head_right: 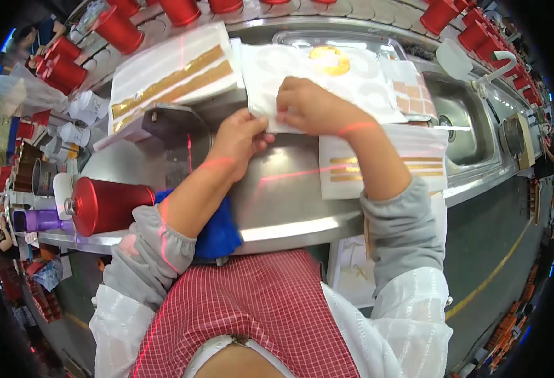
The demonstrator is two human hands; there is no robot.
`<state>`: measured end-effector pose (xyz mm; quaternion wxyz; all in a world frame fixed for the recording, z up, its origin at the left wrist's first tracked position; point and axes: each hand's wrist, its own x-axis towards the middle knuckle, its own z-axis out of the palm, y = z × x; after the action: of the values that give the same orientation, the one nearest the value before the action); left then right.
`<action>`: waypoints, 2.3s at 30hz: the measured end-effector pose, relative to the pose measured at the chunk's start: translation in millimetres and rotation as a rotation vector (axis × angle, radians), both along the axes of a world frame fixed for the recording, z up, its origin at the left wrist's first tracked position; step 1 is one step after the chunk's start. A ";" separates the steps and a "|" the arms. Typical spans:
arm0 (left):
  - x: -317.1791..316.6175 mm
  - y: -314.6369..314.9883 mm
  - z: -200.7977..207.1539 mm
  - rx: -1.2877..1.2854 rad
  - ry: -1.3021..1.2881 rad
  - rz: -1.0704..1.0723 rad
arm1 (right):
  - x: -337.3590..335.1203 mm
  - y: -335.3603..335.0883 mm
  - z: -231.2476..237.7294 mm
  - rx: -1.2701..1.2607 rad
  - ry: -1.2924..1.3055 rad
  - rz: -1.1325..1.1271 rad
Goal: The person applies gold decorative labels to a red cylindrical container. They use a green squeegee tool to smooth the labels and a wooden stick to press the edges, then place a circular gold sticker on the top of the container.
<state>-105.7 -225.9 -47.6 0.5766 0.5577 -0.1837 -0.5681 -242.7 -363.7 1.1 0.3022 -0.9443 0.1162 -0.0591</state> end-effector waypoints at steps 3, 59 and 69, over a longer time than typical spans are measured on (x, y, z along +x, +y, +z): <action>-4.4 2.2 6.2 0.040 -0.061 0.041 | -10.6 -30.4 -4.8 -0.083 -0.168 0.027; 7.3 187.3 120.5 -0.408 -0.662 0.244 | -141.8 -168.8 -23.0 -0.374 0.159 -0.494; 56.7 282.8 126.0 -0.514 -0.756 0.761 | -66.4 -269.5 -52.1 -0.383 0.605 -0.517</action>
<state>-49.1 56.9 78.4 0.7510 0.5903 -0.2951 -0.0206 -309.1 -633.2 -51.0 0.0492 -0.8979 0.4189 0.1260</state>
